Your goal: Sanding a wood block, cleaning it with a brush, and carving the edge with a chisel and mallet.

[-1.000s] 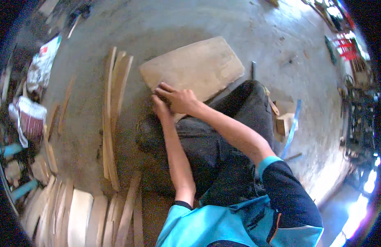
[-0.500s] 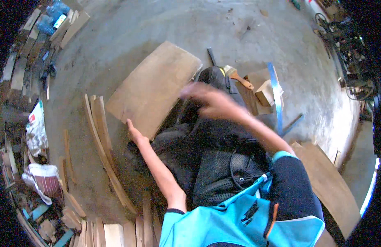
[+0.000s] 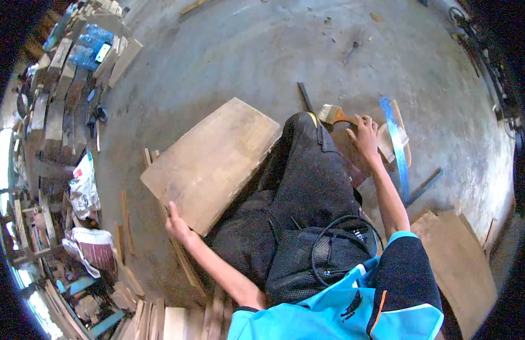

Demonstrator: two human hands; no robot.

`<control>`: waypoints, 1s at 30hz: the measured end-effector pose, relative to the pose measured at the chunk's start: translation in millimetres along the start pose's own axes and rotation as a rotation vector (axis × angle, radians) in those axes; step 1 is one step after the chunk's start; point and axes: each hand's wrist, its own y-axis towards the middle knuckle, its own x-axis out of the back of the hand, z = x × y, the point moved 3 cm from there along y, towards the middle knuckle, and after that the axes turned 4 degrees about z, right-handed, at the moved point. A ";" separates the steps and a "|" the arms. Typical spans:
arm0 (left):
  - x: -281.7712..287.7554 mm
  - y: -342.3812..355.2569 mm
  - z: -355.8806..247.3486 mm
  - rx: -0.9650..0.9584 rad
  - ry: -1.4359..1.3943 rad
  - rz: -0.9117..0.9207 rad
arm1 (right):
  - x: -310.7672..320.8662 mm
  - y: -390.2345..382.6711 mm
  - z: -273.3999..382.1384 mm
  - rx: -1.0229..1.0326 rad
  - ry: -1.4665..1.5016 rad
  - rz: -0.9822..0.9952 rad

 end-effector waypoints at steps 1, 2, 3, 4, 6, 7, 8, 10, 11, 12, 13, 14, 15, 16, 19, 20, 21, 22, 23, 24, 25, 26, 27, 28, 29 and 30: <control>0.8 -4.4 -20.2 -0.085 0.066 0.003 | -7.7 10.5 -5.6 -0.108 -0.099 0.147; 5.9 -1.6 -33.7 -0.162 0.131 -0.050 | -18.1 18.1 -10.8 -0.214 -0.204 0.297; 9.3 -0.2 -45.3 -0.237 0.197 -0.103 | -26.0 24.6 -17.1 -0.192 -0.199 0.305; 1.2 -4.5 -58.7 -0.231 0.198 -0.121 | -35.7 28.8 -33.6 -0.170 -0.234 0.371; -22.4 -16.6 -96.0 -0.297 0.338 0.023 | -43.7 34.1 -64.7 -0.153 -0.203 0.495; -26.7 -20.6 -104.6 -0.291 0.341 0.005 | -45.0 38.1 -72.5 -0.158 -0.136 0.549; -26.2 -26.8 -116.5 -0.343 0.410 0.073 | -27.4 44.8 -57.3 -0.074 -0.087 0.463; -35.3 -42.7 -127.0 -0.380 0.484 0.132 | 15.3 53.6 -10.3 -0.019 0.037 0.251; -44.9 -55.3 -130.4 -0.400 0.507 0.194 | 32.7 53.7 15.2 -0.056 0.207 0.228; -49.2 -65.2 -132.3 -0.419 0.532 0.254 | 53.3 51.4 54.6 -0.002 0.454 0.256; -39.6 -69.7 -133.4 -0.411 0.562 0.219 | 62.1 46.0 100.4 0.055 0.716 0.296; -50.4 -73.6 -128.6 -0.504 0.597 0.263 | 77.3 47.0 119.8 0.107 0.816 0.334; -49.8 -80.1 -129.0 -0.606 0.669 0.271 | 74.1 42.9 147.8 0.174 0.961 0.395; -63.7 -87.8 -126.6 -0.538 0.587 0.299 | 71.4 44.7 158.8 0.220 1.109 0.392; -79.2 -90.3 -124.5 -0.546 0.552 0.313 | 43.3 52.6 190.9 0.241 1.299 0.499; -85.3 -90.8 -124.3 -0.536 0.578 0.332 | 27.2 58.6 194.0 0.475 1.071 0.470; -87.1 -90.1 -123.8 -0.545 0.573 0.328 | 1.4 58.5 200.9 0.705 0.842 0.437; -88.7 -90.0 -124.3 -0.547 0.576 0.332 | -27.8 50.7 205.5 0.687 0.838 0.438; -94.6 -90.4 -121.4 -0.543 0.571 0.346 | -52.8 45.6 204.6 0.660 0.822 0.439; -95.5 -92.5 -123.0 -0.543 0.569 0.336 | -73.1 41.0 214.4 0.580 0.780 0.778; -99.2 -94.6 -123.6 -0.565 0.582 0.332 | -91.8 35.7 219.5 0.476 0.715 1.110; -100.4 -94.7 -125.9 -0.592 0.598 0.327 | -101.9 36.0 229.8 0.405 0.731 1.186; -100.5 -94.5 -125.6 -0.593 0.595 0.325 | -105.4 35.6 227.1 0.407 0.728 1.184; -98.7 -93.5 -125.6 -0.606 0.608 0.323 | -99.8 37.1 230.3 0.398 0.738 1.172; -97.5 -92.9 -125.8 -0.618 0.619 0.322 | -94.2 36.9 232.7 0.387 0.747 1.159; -96.7 -92.5 -126.4 -0.621 0.620 0.312 | -95.3 32.2 233.7 0.469 0.790 0.991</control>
